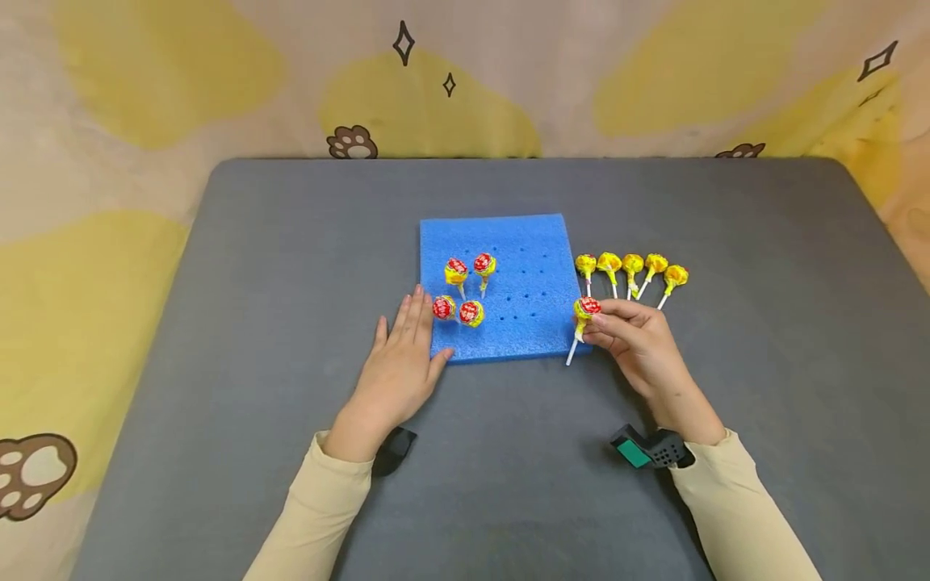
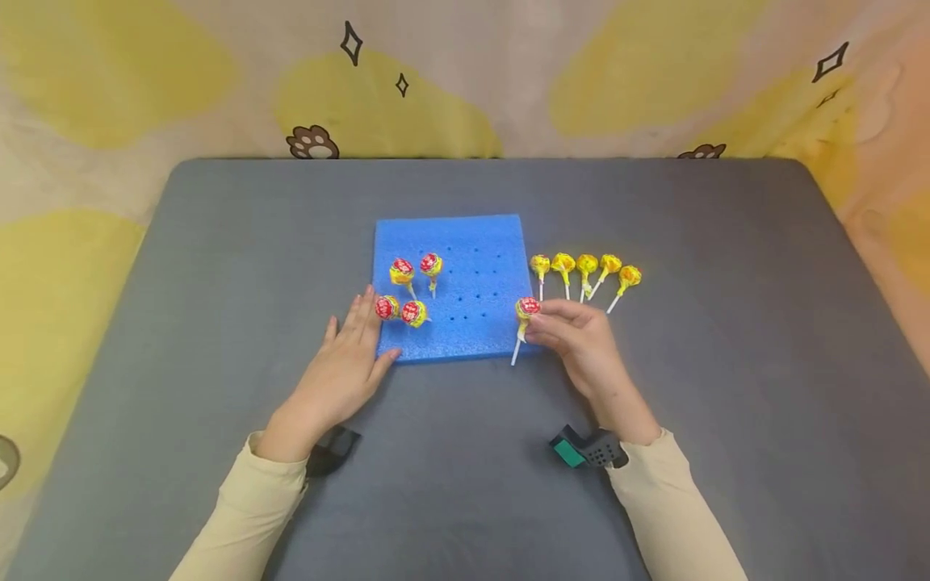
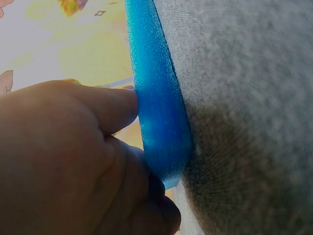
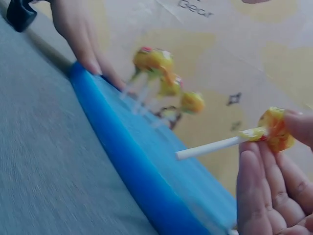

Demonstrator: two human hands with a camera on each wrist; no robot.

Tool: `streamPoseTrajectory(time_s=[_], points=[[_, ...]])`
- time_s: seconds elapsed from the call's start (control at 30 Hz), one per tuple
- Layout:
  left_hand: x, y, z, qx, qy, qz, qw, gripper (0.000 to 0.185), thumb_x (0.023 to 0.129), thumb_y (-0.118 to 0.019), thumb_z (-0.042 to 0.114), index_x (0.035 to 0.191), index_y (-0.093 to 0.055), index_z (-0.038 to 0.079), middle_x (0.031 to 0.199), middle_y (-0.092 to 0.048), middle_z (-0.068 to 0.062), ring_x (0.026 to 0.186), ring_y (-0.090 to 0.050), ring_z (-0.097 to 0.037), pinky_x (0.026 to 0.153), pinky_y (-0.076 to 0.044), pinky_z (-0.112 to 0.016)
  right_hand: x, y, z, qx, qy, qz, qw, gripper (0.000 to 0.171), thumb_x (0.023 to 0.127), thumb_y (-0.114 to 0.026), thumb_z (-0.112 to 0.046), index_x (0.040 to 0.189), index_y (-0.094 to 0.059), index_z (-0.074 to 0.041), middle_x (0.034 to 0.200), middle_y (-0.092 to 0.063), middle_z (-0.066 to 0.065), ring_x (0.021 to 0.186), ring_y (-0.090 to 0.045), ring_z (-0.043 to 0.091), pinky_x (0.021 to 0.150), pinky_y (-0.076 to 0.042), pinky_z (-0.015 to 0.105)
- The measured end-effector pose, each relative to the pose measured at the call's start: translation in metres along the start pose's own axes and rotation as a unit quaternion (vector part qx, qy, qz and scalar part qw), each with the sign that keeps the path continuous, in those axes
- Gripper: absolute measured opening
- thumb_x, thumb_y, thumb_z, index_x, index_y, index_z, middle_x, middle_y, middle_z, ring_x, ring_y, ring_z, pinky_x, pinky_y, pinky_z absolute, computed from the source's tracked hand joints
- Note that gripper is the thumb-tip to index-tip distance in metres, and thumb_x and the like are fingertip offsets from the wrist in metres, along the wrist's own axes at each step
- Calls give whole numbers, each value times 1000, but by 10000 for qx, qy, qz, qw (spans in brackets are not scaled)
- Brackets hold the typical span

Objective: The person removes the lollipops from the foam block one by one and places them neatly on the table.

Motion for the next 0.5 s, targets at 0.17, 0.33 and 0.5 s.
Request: streamPoseTrajectory(time_s=[0.17, 0.33, 0.5], points=[[0, 0, -1, -36, -16, 5, 10000, 75, 98, -49, 36, 149, -9, -2, 157, 1, -15, 143, -3, -31, 111, -6, -55, -5, 20, -10, -346, -197, 255, 9989, 27, 89, -51, 13, 87, -73, -2, 80, -70, 7, 68, -67, 15, 67, -55, 26], [1, -2, -2, -61, -14, -25, 10000, 75, 98, -47, 36, 150, -8, -1, 157, 2, -14, 143, -1, -30, 111, -5, -55, -6, 39, -17, -1118, -741, 171, 9908, 25, 90, -55, 10, 87, -74, -6, 81, -71, 5, 69, -67, 13, 68, -55, 26], [2, -2, -2, -59, -6, -45, 10000, 75, 98, -47, 36, 150, -7, -1, 157, 2, -14, 143, 0, -29, 111, -5, -54, -6, 52, -14, -1568, -1200, 303, 9799, 21, 89, -59, 4, 86, -75, -10, 81, -71, 3, 70, -68, 11, 67, -55, 25]])
Point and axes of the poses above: each hand's wrist, its own x-axis towards the middle knuckle, its own y-axis out of the back of the hand, z = x × y, the point moved 5 cm from there along x, towards the middle knuckle
